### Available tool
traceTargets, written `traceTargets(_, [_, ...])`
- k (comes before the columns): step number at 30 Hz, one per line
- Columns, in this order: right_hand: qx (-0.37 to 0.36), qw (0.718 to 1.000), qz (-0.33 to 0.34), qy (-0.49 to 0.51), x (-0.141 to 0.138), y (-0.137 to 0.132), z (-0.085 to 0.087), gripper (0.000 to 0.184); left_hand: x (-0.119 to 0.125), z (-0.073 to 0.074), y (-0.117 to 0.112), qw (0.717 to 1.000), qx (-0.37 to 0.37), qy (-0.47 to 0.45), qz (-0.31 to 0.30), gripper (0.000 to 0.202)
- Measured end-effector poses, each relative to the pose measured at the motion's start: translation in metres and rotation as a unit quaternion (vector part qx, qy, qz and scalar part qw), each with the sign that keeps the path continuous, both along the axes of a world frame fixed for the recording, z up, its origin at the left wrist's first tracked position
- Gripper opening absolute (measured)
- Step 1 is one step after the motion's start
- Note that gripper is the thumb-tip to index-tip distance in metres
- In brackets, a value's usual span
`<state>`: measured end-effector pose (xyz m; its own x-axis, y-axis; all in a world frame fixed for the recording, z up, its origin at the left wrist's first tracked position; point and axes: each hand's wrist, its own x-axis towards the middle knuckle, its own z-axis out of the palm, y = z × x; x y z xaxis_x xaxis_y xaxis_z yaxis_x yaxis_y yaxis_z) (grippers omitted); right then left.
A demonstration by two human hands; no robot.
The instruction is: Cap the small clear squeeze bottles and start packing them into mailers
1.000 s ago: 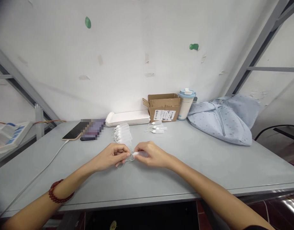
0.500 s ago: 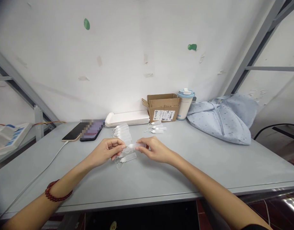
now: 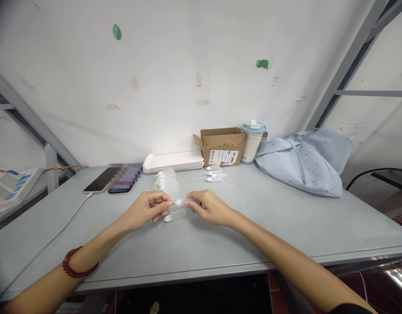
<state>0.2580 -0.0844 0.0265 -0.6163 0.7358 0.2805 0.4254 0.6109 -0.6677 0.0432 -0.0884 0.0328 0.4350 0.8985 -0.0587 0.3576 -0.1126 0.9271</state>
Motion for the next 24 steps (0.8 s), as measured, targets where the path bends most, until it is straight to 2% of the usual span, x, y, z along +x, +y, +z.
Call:
traceTargets(19, [0.005, 1.000, 0.005, -0.005, -0.0011, -0.0019, -0.0010, 0.031, 0.0026, 0.0028, -0.0032, 1.000, 0.002, 0.011, 0.006, 0.021])
traceTargets(24, [0.047, 0.999, 0.009, -0.021, -0.0018, -0.0015, -0.0018, 0.029, 0.0034, 0.0029, -0.0032, 1.000, 0.008, 0.020, 0.009, 0.020])
